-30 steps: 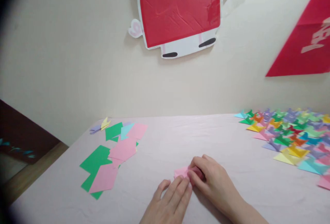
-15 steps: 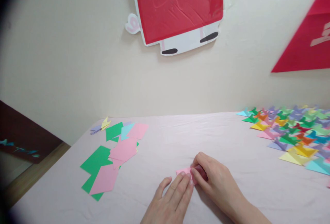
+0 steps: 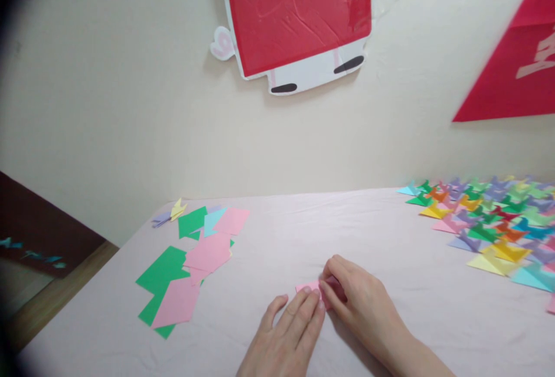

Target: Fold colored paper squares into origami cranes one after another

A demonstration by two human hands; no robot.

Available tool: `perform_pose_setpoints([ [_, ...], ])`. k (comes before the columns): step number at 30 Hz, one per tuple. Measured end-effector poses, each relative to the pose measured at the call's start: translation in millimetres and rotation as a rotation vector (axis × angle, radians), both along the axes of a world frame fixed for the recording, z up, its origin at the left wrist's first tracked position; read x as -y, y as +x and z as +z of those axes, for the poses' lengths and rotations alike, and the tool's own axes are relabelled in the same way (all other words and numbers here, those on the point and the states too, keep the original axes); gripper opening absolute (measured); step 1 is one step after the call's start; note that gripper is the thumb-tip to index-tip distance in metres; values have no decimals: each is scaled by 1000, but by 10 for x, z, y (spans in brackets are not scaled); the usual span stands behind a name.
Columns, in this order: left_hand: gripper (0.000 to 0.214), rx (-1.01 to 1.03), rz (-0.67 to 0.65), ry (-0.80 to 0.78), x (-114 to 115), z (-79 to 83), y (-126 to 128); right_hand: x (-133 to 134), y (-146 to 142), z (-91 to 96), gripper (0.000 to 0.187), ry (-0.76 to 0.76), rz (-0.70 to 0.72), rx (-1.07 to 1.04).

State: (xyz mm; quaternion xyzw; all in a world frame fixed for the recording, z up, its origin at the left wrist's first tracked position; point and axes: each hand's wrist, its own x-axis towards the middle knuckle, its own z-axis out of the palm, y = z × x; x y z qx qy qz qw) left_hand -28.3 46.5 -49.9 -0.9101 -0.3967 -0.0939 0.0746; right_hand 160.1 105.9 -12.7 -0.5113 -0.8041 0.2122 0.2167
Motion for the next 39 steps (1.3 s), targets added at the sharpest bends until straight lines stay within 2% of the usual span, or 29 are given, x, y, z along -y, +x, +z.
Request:
perform_pose_setpoints([
  [7, 40, 54, -4, 94, -43, 63, -55, 6, -2, -105, 13, 84, 20, -24],
  [14, 37, 72, -16, 183, -47, 86, -63, -5, 3, -196, 18, 86, 4, -72],
  [31, 24, 56, 29, 83, -3, -22, -122, 39, -56, -80, 21, 83, 1, -47],
  [34, 33, 79, 28, 57, 10, 4, -122, 93, -71, -30, 10, 57, -10, -38],
  [39, 60, 137, 41, -43, 34, 89, -90, 155, -96, -18, 25, 30, -64, -16],
])
